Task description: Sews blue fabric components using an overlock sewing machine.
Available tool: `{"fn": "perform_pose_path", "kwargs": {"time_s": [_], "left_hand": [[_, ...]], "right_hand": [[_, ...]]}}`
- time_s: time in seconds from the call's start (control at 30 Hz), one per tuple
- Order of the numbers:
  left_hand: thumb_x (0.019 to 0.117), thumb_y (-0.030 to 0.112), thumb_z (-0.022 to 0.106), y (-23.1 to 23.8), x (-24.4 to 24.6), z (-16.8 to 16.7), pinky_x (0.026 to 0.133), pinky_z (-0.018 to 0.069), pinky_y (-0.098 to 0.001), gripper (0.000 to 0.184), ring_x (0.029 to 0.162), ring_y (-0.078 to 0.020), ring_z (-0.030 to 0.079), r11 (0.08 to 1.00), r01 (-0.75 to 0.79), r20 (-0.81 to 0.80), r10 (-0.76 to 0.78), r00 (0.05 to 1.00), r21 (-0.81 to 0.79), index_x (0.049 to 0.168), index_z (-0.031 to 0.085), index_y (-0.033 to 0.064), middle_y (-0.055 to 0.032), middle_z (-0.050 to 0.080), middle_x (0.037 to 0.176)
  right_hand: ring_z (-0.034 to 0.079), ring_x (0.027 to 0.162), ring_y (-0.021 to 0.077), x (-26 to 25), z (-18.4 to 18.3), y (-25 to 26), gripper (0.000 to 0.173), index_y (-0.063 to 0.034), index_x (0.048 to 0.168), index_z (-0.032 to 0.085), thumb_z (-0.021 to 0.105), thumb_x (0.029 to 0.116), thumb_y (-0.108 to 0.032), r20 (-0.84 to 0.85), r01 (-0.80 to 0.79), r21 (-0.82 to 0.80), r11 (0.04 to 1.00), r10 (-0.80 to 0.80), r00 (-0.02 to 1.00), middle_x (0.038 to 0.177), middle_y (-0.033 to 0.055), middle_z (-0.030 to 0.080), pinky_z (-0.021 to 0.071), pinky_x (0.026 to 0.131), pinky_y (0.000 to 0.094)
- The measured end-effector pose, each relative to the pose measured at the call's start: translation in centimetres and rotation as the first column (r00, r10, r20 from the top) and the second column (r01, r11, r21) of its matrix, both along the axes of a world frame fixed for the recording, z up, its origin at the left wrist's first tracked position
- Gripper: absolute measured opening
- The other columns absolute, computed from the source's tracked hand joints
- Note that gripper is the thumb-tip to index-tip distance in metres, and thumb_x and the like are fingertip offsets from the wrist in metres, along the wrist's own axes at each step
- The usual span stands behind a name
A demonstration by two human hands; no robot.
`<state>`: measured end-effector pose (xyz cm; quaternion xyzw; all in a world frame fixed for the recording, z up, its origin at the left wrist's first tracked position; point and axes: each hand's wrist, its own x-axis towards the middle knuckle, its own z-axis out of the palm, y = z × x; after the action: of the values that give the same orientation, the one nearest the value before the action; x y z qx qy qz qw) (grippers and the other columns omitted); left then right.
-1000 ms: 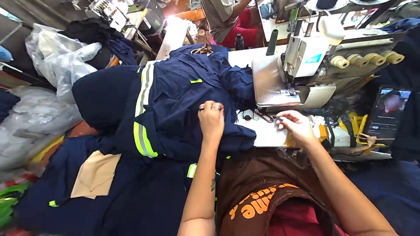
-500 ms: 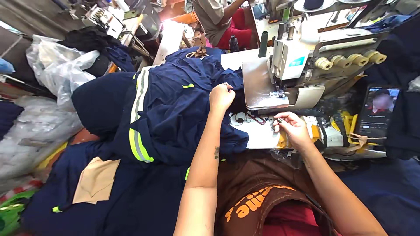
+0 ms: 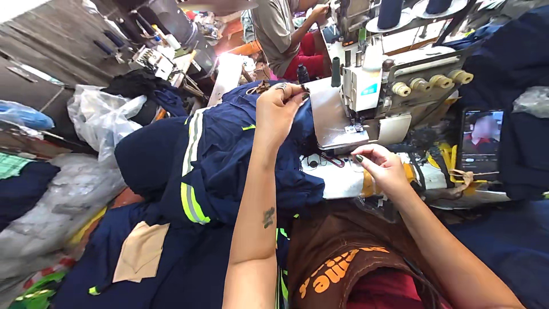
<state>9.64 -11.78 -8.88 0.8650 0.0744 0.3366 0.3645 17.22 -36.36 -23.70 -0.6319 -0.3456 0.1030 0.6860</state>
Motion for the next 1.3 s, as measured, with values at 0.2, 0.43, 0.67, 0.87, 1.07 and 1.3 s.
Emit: {"fn": "perform_pose_path", "kwargs": {"time_s": [0.2, 0.43, 0.67, 0.87, 1.07, 1.3], "left_hand": [[0.0913, 0.002, 0.072, -8.1, -4.1, -2.8, 0.07, 0.0586, -0.0233, 0.009, 0.079, -0.0071, 0.067, 0.978, 0.196, -0.03, -0.198, 0.98, -0.074, 0.1, 0.072, 0.0024, -0.0046, 0.07, 0.095], [0.1022, 0.02, 0.062, -13.2, -4.3, -9.6, 0.077, 0.0605, -0.0288, 0.015, 0.085, -0.0098, 0.071, 0.187, 0.393, 0.347, -0.236, 0.907, -0.9, 0.102, 0.075, 0.014, -0.0025, 0.074, 0.095], [0.0887, -0.007, 0.066, -17.0, -3.1, -10.7, 0.077, 0.0623, -0.0341, 0.017, 0.083, -0.0154, 0.073, 0.013, 0.326, 0.324, -0.1, 0.941, -0.945, 0.099, 0.074, 0.0044, -0.0102, 0.075, 0.09], [0.0865, -0.004, 0.072, -16.4, -3.7, -11.8, 0.077, 0.0619, -0.0316, 0.016, 0.082, -0.0128, 0.073, 0.125, 0.363, 0.349, -0.117, 0.93, -0.923, 0.098, 0.076, 0.0064, -0.0078, 0.075, 0.09], [0.0973, 0.005, 0.063, -14.7, -4.2, -12.1, 0.087, 0.0569, -0.0278, 0.013, 0.097, -0.0087, 0.067, 0.525, 0.323, 0.263, -0.187, 0.946, -0.788, 0.107, 0.068, 0.012, -0.0001, 0.07, 0.105], [0.0954, 0.013, 0.07, -11.9, -4.8, -10.4, 0.074, 0.0561, -0.0199, 0.022, 0.083, 0.0005, 0.063, 0.726, 0.478, 0.14, -0.476, 0.868, -0.495, 0.11, 0.055, 0.0194, 0.0093, 0.063, 0.093]], "right_hand": [[0.065, 0.107, 0.0105, -2.3, 5.2, 0.7, 0.037, -0.0045, 0.124, 0.063, 0.076, 0.0907, -0.015, 0.133, -0.011, 0.106, 0.994, -0.003, 0.991, 0.118, 0.0042, 0.066, 0.0568, 0.094, 0.0288], [0.064, 0.086, 0.0073, -3.1, 4.2, -1.7, 0.014, -0.0077, 0.097, 0.069, 0.074, 0.0881, 0.001, -0.135, 0.011, 0.372, 0.928, 0.042, 0.99, 0.097, 0.0007, 0.066, 0.0583, 0.079, 0.0243], [0.061, 0.092, 0.0059, -3.4, 3.9, -1.7, 0.015, -0.0123, 0.089, 0.067, 0.08, 0.0854, -0.009, -0.155, 0.082, 0.395, 0.915, -0.021, 0.988, 0.099, -0.0013, 0.061, 0.0554, 0.079, 0.0208], [0.059, 0.09, 0.0059, -3.7, 3.0, -1.3, 0.015, -0.012, 0.086, 0.064, 0.079, 0.0871, -0.01, -0.157, 0.097, 0.343, 0.934, -0.045, 0.987, 0.096, -0.0013, 0.06, 0.0534, 0.079, 0.0212], [0.061, 0.085, 0.0031, -3.1, 2.7, -2.3, 0.004, -0.012, 0.103, 0.055, 0.056, 0.1045, -0.015, -0.123, 0.11, 0.19, 0.976, -0.087, 0.989, 0.096, -0.0024, 0.063, 0.0533, 0.075, 0.021], [0.064, 0.07, 0.0043, -0.8, 3.1, -5.1, 0.037, -0.0138, 0.119, 0.056, 0.069, 0.0884, 0.001, -0.357, -0.331, 0.144, 0.932, 0.361, 0.861, 0.081, -0.0004, 0.068, 0.0549, 0.067, 0.0211]]}}
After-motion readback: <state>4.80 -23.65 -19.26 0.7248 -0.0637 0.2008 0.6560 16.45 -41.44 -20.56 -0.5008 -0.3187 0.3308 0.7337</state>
